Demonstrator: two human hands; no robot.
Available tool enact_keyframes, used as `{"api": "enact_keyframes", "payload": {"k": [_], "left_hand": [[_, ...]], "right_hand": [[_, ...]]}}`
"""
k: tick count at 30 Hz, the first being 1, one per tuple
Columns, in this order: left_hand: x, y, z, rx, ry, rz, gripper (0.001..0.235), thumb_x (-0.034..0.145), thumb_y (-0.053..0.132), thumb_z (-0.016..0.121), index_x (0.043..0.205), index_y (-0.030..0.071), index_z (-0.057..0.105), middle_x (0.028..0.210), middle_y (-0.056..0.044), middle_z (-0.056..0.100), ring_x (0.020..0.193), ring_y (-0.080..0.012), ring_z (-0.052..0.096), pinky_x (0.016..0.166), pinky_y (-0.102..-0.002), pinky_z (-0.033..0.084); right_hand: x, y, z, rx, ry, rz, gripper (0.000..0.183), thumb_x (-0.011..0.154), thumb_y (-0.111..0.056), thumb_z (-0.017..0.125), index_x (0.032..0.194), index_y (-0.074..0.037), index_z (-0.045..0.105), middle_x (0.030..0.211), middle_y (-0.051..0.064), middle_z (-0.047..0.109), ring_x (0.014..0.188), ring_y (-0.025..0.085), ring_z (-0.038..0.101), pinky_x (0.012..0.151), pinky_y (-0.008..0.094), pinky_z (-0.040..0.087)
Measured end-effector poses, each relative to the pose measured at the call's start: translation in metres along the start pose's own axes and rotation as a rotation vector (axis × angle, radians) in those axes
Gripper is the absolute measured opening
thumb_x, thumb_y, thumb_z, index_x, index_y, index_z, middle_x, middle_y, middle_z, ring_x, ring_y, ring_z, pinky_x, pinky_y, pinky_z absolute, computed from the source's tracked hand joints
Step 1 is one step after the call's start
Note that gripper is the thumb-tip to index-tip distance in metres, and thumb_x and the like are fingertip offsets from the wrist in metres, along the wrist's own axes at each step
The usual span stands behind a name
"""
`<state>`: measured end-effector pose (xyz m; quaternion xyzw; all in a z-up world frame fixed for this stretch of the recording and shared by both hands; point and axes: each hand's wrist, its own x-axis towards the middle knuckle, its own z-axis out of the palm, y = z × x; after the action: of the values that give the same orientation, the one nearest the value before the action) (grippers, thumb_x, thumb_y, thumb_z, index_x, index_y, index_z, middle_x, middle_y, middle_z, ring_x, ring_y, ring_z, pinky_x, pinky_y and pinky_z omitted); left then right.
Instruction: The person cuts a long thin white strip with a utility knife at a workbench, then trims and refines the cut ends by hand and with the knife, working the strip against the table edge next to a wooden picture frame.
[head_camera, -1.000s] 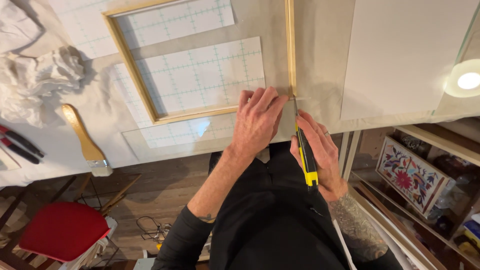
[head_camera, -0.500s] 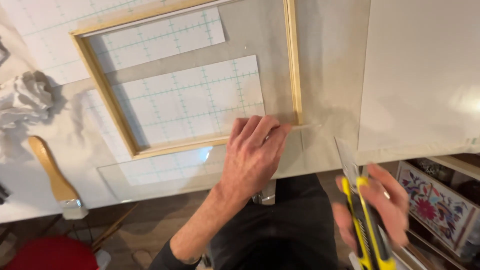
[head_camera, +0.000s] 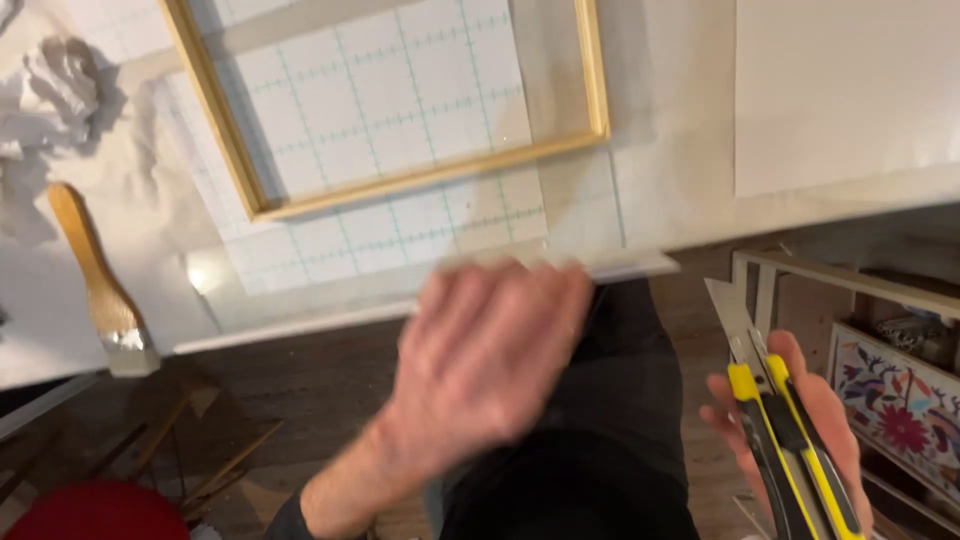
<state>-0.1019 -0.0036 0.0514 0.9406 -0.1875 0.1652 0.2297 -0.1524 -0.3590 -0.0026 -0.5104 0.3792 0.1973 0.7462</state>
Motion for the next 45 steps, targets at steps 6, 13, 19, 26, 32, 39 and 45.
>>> {"api": "enact_keyframes", "payload": {"k": [6, 13, 19, 26, 32, 39, 45], "left_hand": [[-0.037, -0.020, 0.028, 0.068, -0.078, -0.187, 0.030, 0.091, 0.003, 0.072, 0.121, 0.000, 0.072, 0.116, -0.007, 0.064, 0.105, -0.0227, 0.065, 0.084, -0.038, 0.054], [-0.046, -0.007, 0.054, -0.025, -0.153, -0.165, 0.033, 0.088, 0.001, 0.070, 0.120, -0.002, 0.067, 0.125, -0.013, 0.062, 0.103, -0.0240, 0.064, 0.085, -0.040, 0.050], [-0.067, 0.012, 0.050, -0.051, -0.136, -0.186, 0.024, 0.094, 0.004, 0.067, 0.117, -0.001, 0.065, 0.135, -0.015, 0.060, 0.104, -0.0247, 0.063, 0.090, -0.041, 0.049], [-0.096, 0.016, 0.026, -0.066, -0.126, -0.339, 0.022, 0.090, 0.004, 0.064, 0.112, 0.001, 0.065, 0.145, -0.015, 0.058, 0.100, -0.0249, 0.062, 0.085, -0.038, 0.048], [-0.062, 0.011, 0.044, -0.148, -0.146, -0.286, 0.005, 0.092, 0.003, 0.062, 0.096, 0.002, 0.059, 0.154, -0.020, 0.053, 0.095, -0.0264, 0.062, 0.084, -0.040, 0.050], [-0.055, 0.032, 0.036, -0.235, -0.192, -0.244, 0.005, 0.101, 0.003, 0.061, 0.105, 0.000, 0.062, 0.141, -0.018, 0.062, 0.095, -0.0255, 0.063, 0.083, -0.040, 0.050], [-0.045, 0.015, 0.033, -0.105, -0.112, -0.263, 0.025, 0.091, 0.004, 0.066, 0.115, 0.001, 0.066, 0.126, -0.011, 0.066, 0.101, -0.0264, 0.063, 0.085, -0.039, 0.050]], "right_hand": [[-0.008, 0.023, 0.000, 0.110, 0.008, 0.170, 0.048, 0.109, -0.037, 0.051, 0.152, -0.015, 0.053, 0.175, 0.011, 0.030, 0.137, 0.037, 0.052, 0.112, 0.053, 0.040], [-0.009, 0.020, 0.006, 0.019, -0.198, 0.005, 0.042, 0.108, -0.035, 0.052, 0.148, -0.019, 0.053, 0.172, 0.006, 0.033, 0.141, 0.034, 0.051, 0.113, 0.052, 0.040], [-0.011, -0.002, 0.023, -0.120, 0.028, 0.212, 0.062, 0.109, -0.043, 0.046, 0.168, -0.025, 0.044, 0.150, 0.007, 0.053, 0.137, 0.023, 0.054, 0.109, 0.046, 0.041], [-0.046, 0.006, 0.029, -0.403, -0.179, -0.052, 0.046, 0.101, -0.013, 0.055, 0.146, -0.008, 0.051, 0.155, 0.027, 0.052, 0.134, 0.031, 0.060, 0.085, 0.039, 0.056], [-0.055, 0.022, 0.025, -0.466, -0.302, -0.340, 0.040, 0.085, 0.010, 0.063, 0.123, -0.001, 0.054, 0.157, 0.031, 0.050, 0.129, 0.039, 0.064, 0.066, 0.035, 0.061], [-0.029, 0.024, 0.006, -0.553, -0.336, -0.342, 0.032, 0.084, 0.011, 0.064, 0.114, 0.002, 0.057, 0.152, 0.033, 0.053, 0.117, 0.038, 0.071, 0.064, 0.036, 0.063], [-0.031, 0.010, 0.058, -0.472, -0.299, -0.432, 0.043, 0.091, 0.004, 0.063, 0.131, -0.004, 0.049, 0.140, 0.025, 0.060, 0.094, 0.026, 0.074, 0.066, 0.030, 0.062]]}}
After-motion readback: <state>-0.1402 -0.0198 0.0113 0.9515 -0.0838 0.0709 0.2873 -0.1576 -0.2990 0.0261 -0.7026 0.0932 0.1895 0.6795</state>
